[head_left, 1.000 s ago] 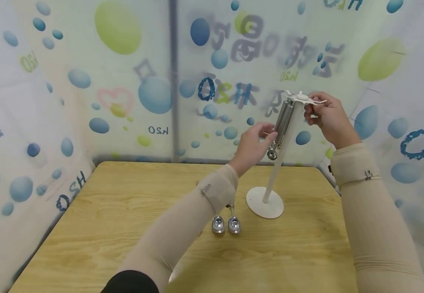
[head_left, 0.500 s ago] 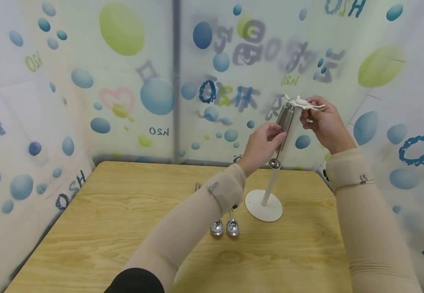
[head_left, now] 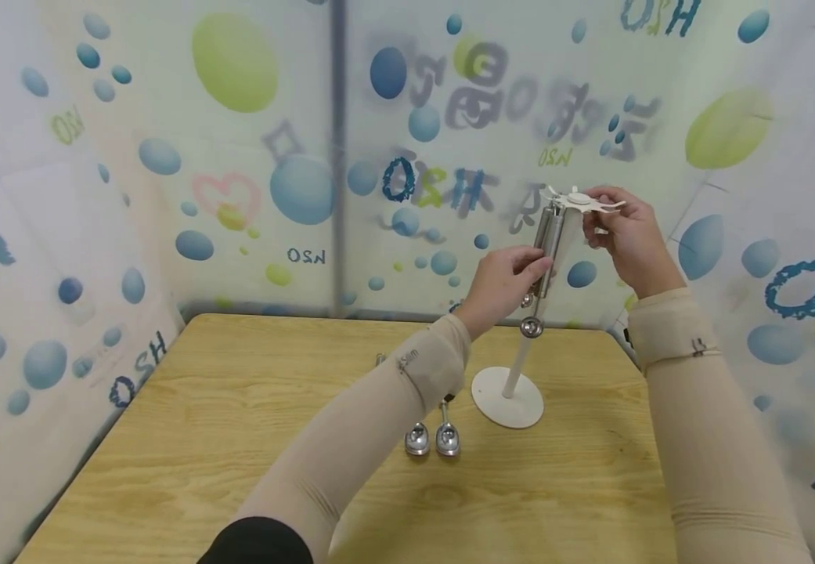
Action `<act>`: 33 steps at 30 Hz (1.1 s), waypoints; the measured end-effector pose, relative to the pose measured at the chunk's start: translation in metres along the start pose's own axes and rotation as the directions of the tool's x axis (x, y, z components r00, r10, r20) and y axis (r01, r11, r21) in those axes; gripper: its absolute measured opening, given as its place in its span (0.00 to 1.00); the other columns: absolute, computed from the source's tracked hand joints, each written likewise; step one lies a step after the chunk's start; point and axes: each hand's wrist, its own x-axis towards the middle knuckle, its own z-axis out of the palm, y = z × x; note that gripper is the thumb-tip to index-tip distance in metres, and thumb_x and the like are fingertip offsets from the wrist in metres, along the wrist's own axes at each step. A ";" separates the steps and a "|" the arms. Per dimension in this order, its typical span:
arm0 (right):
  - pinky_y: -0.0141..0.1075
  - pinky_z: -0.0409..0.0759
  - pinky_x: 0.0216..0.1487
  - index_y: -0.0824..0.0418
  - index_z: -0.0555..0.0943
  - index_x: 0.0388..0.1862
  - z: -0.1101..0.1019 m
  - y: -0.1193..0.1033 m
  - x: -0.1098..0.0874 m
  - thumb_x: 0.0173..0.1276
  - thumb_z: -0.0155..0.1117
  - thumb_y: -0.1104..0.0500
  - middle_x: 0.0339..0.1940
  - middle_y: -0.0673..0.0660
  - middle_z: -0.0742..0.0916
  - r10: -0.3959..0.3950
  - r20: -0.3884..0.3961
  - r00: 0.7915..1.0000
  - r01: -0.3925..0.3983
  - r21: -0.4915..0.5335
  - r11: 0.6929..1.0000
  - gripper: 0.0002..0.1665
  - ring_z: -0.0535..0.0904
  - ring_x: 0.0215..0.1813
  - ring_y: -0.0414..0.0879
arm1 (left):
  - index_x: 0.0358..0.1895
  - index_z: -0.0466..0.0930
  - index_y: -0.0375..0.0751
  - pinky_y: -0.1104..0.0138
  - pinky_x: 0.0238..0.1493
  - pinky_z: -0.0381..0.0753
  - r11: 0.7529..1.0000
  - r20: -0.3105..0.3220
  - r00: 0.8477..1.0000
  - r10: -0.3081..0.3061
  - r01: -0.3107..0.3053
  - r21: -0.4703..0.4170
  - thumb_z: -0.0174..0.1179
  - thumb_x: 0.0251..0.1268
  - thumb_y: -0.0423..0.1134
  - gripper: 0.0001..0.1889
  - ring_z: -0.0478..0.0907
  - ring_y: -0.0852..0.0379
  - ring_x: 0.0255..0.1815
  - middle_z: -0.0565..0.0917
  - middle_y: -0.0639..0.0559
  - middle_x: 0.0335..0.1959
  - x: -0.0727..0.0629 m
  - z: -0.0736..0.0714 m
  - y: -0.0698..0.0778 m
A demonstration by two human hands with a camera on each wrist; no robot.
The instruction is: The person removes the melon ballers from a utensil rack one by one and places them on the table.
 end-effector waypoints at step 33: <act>0.25 0.76 0.24 0.57 0.83 0.43 0.014 -0.012 -0.013 0.77 0.58 0.54 0.31 0.48 0.84 -0.118 -0.256 0.959 0.024 -0.343 0.939 0.10 0.77 0.29 0.40 | 0.60 0.84 0.43 0.72 0.44 0.83 0.993 -0.005 0.998 -0.059 0.058 -0.101 0.66 0.69 0.40 0.18 0.84 0.65 0.45 0.89 0.55 0.47 0.005 -0.008 0.008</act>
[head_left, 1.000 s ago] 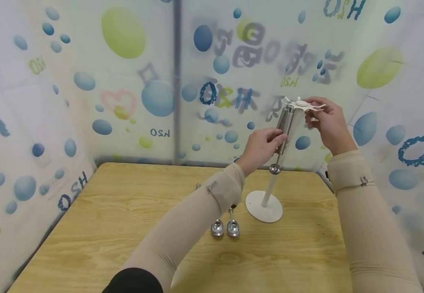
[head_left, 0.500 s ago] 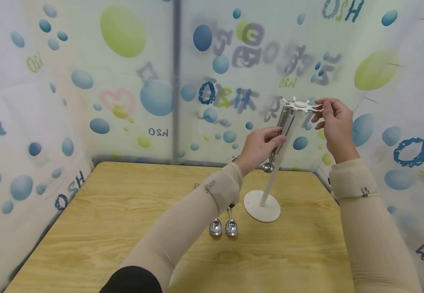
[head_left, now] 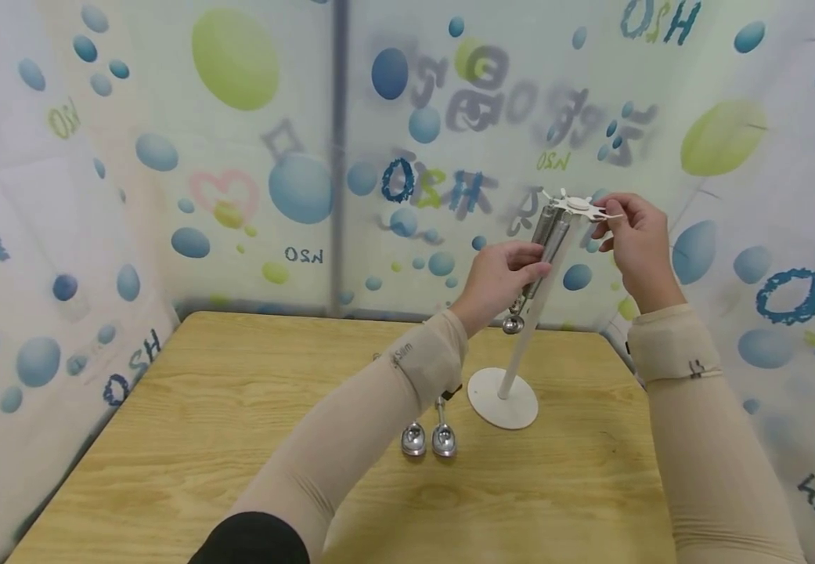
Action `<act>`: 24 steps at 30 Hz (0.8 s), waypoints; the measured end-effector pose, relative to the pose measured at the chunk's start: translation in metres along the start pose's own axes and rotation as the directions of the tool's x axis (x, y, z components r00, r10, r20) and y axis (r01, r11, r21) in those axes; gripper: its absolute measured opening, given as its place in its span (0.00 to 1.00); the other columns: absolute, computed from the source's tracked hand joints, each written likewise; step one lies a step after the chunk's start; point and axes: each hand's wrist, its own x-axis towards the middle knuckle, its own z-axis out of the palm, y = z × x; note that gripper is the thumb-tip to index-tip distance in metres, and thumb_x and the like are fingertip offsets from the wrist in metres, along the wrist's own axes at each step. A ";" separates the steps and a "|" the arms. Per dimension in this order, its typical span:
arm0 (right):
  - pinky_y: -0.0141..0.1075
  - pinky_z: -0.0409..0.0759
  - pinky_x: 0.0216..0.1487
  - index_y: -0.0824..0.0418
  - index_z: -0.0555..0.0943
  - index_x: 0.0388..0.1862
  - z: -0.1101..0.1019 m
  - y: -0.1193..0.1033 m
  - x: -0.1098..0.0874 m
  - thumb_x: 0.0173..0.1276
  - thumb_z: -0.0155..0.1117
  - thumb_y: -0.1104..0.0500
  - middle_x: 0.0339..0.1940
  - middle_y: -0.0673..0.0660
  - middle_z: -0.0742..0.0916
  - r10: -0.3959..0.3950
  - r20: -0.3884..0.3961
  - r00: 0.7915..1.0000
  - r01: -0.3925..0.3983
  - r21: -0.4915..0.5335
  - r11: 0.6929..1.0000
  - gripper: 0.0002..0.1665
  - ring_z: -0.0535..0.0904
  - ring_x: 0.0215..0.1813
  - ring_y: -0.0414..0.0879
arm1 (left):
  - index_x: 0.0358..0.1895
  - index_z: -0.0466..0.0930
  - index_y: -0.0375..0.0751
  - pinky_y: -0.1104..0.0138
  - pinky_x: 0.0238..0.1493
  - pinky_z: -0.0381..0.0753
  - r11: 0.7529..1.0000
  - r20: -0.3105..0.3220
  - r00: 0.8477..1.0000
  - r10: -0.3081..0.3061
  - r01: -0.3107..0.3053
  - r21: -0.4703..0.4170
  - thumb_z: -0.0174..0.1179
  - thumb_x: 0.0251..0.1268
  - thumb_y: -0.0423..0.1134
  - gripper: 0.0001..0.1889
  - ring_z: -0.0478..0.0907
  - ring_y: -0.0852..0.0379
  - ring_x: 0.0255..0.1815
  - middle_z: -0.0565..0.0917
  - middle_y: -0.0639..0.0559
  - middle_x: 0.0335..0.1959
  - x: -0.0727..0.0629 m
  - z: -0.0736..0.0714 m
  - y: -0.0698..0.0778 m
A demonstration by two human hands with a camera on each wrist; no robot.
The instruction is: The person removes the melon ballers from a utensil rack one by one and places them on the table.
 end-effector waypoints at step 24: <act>0.26 0.76 0.27 0.56 0.86 0.41 -0.002 0.003 0.003 0.74 0.58 0.50 0.28 0.44 0.86 0.005 -0.012 1.000 -0.006 -0.104 0.995 0.14 0.78 0.30 0.39 | 0.61 0.83 0.40 0.71 0.46 0.83 0.993 0.055 0.998 0.008 -0.002 -0.121 0.65 0.70 0.36 0.18 0.84 0.64 0.46 0.88 0.52 0.49 -0.001 -0.003 0.006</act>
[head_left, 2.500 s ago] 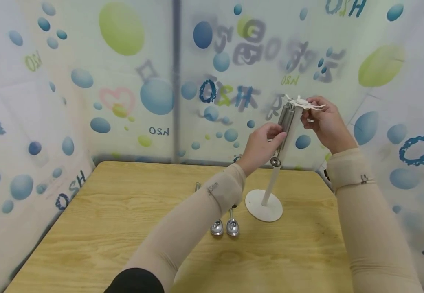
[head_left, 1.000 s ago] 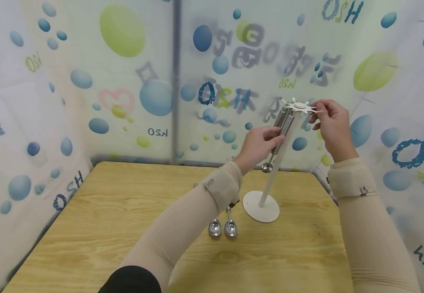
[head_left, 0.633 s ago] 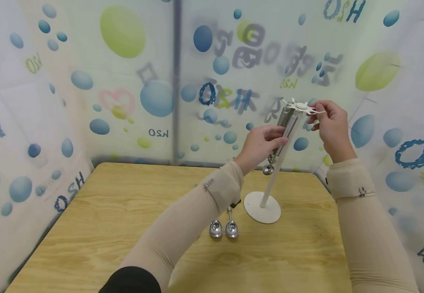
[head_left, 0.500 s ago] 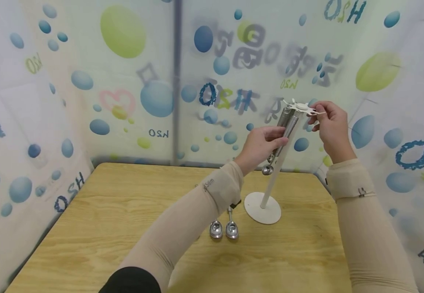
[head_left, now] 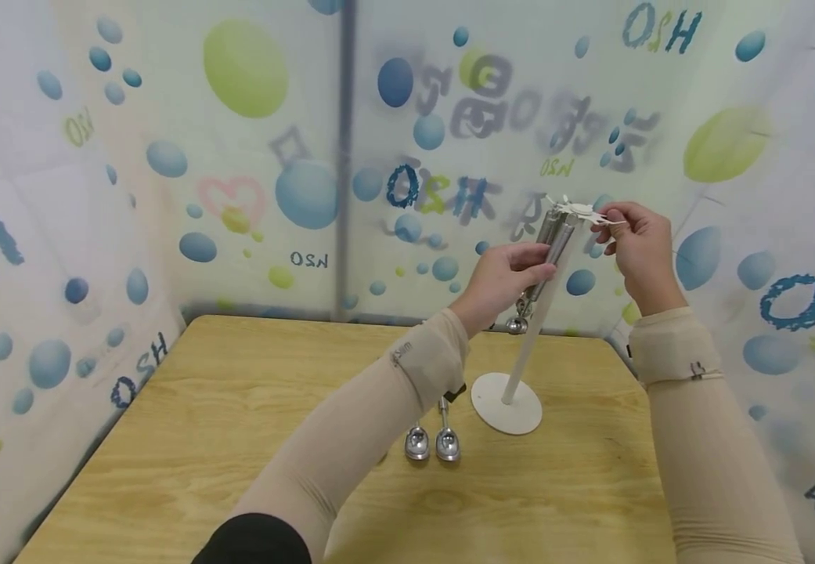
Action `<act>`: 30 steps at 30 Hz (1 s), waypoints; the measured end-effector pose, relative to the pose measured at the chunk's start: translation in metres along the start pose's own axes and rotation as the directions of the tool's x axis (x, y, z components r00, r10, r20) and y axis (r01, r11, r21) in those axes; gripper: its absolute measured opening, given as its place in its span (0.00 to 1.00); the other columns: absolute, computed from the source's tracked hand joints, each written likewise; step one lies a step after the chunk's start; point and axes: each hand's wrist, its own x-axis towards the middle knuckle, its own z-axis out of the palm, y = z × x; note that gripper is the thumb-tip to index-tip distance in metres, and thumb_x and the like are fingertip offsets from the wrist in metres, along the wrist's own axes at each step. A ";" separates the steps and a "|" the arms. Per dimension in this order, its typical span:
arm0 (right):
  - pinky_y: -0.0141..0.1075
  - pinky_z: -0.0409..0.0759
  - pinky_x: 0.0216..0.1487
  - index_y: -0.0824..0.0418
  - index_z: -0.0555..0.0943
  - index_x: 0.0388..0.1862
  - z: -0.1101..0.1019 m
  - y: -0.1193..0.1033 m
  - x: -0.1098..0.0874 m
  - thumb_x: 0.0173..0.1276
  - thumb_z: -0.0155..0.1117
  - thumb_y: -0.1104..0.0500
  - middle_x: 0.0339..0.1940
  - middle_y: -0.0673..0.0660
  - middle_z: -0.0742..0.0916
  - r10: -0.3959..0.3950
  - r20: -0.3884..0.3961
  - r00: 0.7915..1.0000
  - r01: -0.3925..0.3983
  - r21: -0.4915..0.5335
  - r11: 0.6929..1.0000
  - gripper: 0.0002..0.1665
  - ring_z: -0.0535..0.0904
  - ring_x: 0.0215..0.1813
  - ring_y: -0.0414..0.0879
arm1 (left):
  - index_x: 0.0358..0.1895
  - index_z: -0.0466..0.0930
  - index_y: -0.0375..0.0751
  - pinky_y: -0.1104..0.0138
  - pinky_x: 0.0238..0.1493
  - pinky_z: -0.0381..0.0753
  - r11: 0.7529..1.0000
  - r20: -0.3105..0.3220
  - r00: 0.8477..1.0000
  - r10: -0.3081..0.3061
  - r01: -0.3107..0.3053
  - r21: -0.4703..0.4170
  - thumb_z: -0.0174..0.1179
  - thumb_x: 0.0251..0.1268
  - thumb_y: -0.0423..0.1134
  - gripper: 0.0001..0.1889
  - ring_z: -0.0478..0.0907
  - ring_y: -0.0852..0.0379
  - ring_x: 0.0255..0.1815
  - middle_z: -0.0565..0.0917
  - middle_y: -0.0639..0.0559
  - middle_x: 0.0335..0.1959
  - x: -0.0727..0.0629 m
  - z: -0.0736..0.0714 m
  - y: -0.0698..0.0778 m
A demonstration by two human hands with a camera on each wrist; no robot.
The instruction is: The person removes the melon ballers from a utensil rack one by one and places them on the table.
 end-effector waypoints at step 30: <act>0.25 0.76 0.29 0.56 0.86 0.41 0.005 -0.005 -0.004 0.75 0.57 0.52 0.29 0.43 0.86 -0.012 -0.027 1.000 0.011 -0.024 1.000 0.13 0.78 0.33 0.39 | 0.60 0.83 0.41 0.65 0.47 0.85 1.000 -0.026 0.999 -0.021 0.021 -0.005 0.67 0.70 0.38 0.18 0.84 0.59 0.47 0.87 0.54 0.47 -0.026 -0.043 -0.018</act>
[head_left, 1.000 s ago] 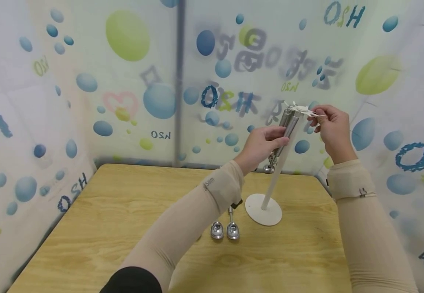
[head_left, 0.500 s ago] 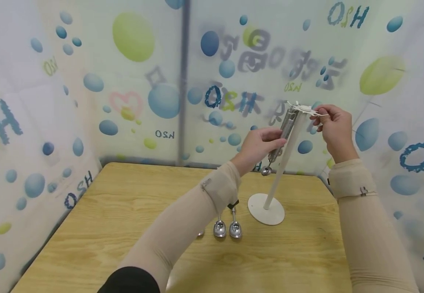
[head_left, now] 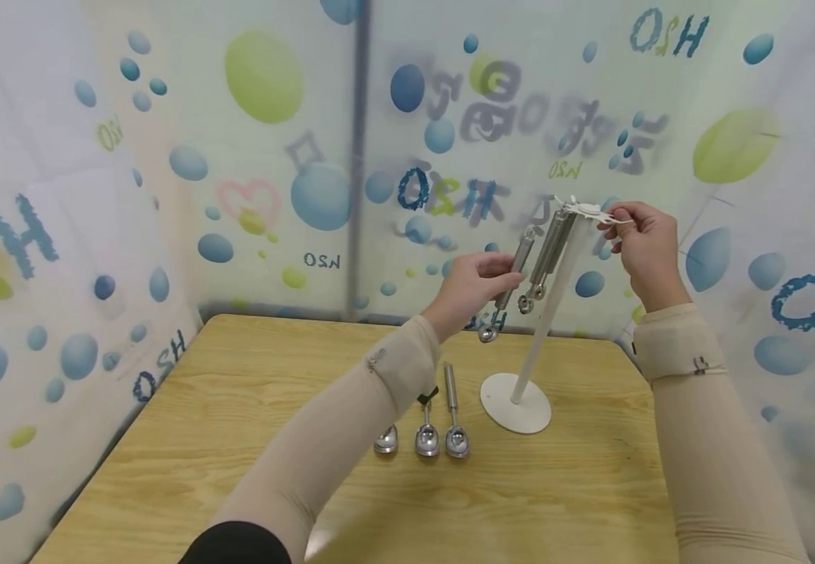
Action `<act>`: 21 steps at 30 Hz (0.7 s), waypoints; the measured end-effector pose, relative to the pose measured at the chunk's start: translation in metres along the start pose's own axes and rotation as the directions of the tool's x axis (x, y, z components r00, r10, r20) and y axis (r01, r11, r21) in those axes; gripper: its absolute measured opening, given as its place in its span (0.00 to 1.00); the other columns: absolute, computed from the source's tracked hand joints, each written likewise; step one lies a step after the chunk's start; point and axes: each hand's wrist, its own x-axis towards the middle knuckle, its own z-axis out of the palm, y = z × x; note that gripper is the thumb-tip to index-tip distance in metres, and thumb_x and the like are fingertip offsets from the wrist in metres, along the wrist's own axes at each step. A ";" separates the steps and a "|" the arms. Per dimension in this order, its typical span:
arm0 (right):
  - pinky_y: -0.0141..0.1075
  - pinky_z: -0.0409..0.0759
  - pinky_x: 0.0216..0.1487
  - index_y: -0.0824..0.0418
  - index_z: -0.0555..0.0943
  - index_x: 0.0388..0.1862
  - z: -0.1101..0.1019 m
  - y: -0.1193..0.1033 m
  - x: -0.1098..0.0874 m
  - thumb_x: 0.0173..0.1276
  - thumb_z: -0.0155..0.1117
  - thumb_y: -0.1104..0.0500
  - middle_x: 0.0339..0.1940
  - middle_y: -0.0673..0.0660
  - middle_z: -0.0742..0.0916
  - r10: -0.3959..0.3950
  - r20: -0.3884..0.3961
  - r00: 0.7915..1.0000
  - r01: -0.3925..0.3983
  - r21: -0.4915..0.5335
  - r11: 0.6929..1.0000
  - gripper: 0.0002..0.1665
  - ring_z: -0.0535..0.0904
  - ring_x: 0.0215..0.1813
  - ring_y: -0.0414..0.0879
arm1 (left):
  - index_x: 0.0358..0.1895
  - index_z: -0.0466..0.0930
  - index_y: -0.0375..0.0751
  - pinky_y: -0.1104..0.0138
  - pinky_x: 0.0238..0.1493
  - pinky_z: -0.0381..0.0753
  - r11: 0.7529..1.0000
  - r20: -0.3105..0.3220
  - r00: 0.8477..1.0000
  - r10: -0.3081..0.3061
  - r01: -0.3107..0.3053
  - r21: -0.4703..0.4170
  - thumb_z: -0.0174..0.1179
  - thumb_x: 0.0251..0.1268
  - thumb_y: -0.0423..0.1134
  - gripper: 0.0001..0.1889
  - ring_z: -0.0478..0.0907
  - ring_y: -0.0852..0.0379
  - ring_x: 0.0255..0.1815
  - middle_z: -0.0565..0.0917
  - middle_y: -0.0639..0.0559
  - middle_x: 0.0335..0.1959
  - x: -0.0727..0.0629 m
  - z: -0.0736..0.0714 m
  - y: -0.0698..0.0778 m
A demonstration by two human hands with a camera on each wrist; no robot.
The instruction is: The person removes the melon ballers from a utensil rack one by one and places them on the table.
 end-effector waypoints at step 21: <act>0.25 0.76 0.30 0.55 0.84 0.44 -0.004 0.001 0.000 0.79 0.54 0.51 0.29 0.38 0.85 0.004 0.038 0.999 0.001 -0.121 0.993 0.14 0.78 0.34 0.37 | 0.58 0.84 0.39 0.63 0.45 0.86 0.994 -0.060 0.996 -0.059 0.064 0.088 0.68 0.69 0.36 0.16 0.85 0.53 0.46 0.88 0.50 0.45 -0.020 -0.043 -0.015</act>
